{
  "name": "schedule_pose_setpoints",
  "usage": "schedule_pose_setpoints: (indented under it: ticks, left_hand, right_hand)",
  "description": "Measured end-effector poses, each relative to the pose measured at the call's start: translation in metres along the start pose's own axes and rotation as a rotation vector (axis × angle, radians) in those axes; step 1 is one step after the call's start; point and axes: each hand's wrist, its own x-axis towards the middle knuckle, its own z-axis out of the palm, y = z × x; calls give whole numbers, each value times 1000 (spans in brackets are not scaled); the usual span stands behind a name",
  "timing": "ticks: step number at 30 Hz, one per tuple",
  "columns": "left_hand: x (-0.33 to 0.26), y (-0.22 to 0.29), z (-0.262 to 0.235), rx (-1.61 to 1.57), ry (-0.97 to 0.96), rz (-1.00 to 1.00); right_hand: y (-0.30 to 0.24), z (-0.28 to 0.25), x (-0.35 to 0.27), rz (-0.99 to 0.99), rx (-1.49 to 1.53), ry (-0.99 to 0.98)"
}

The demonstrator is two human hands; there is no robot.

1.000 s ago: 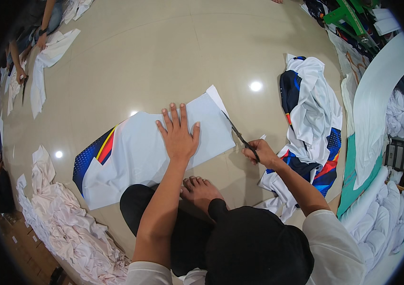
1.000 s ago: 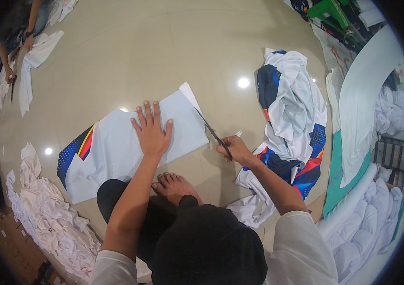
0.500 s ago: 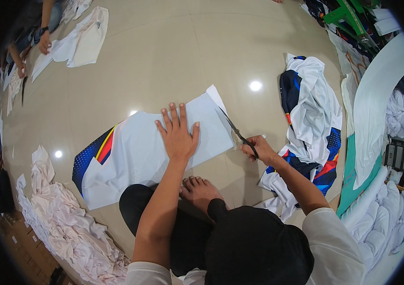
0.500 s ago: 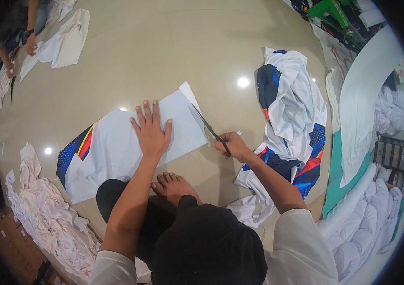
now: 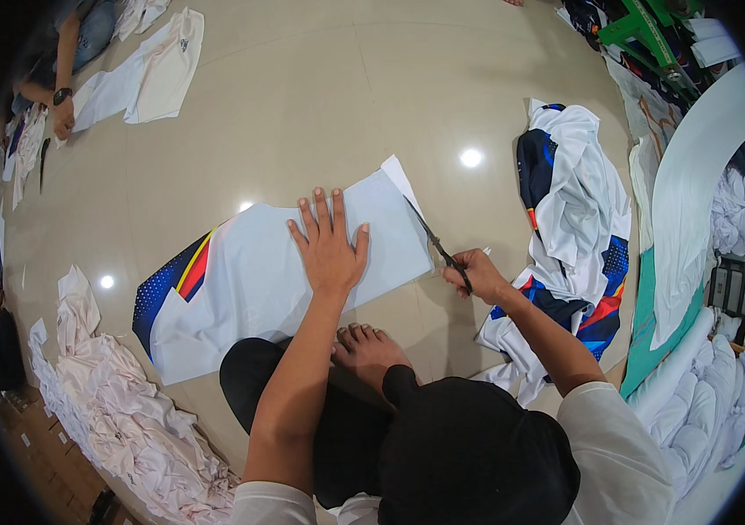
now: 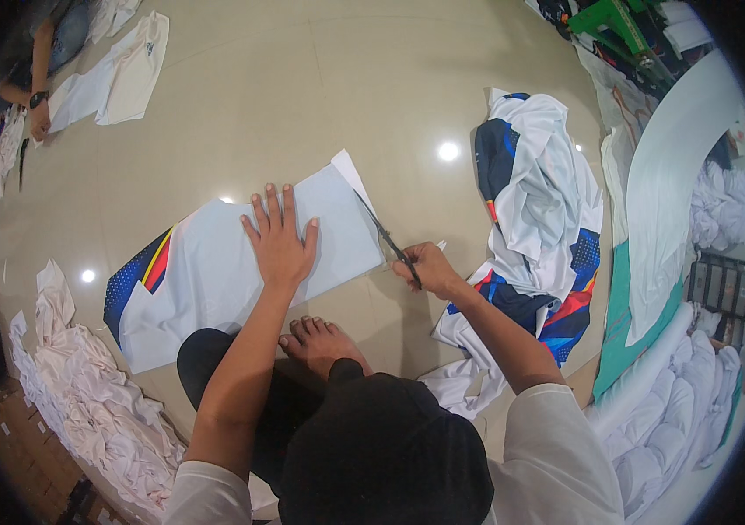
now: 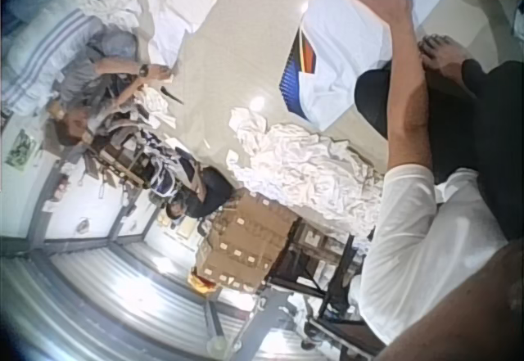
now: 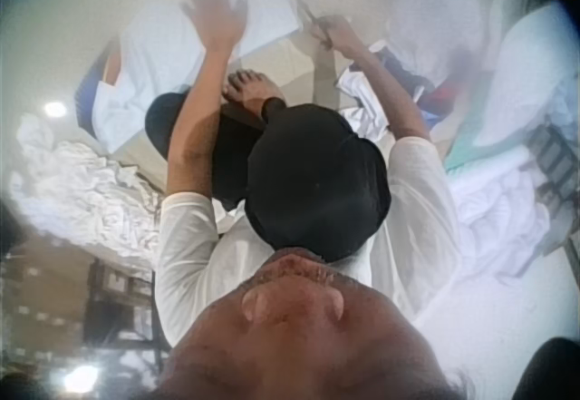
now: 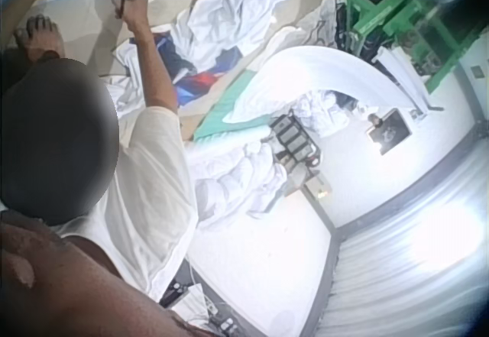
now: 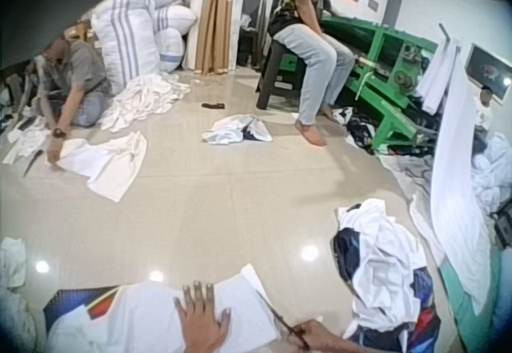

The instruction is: The person sits on the floor and uses scissors to cut a large piece of white fabric with a blue and red patterned section. They align the fabric, cut along the patterned edge, and then trim the remaining white portion into a specific shape.

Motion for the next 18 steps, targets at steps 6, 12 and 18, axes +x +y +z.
schedule_pose_setpoints:
  ticks: [6, 12, 18]
  left_hand:
    - [0, 0, -1, -12, 3, -3]
    - [0, 0, -1, -7, 15, 2]
    - [0, 1, -2, -10, 4, -3]
  right_hand:
    - [-6, 1, -3, 1, 11, -11]
    - [-15, 2, 9, 20, 14, 0]
    - [-20, 3, 13, 13, 43, -11]
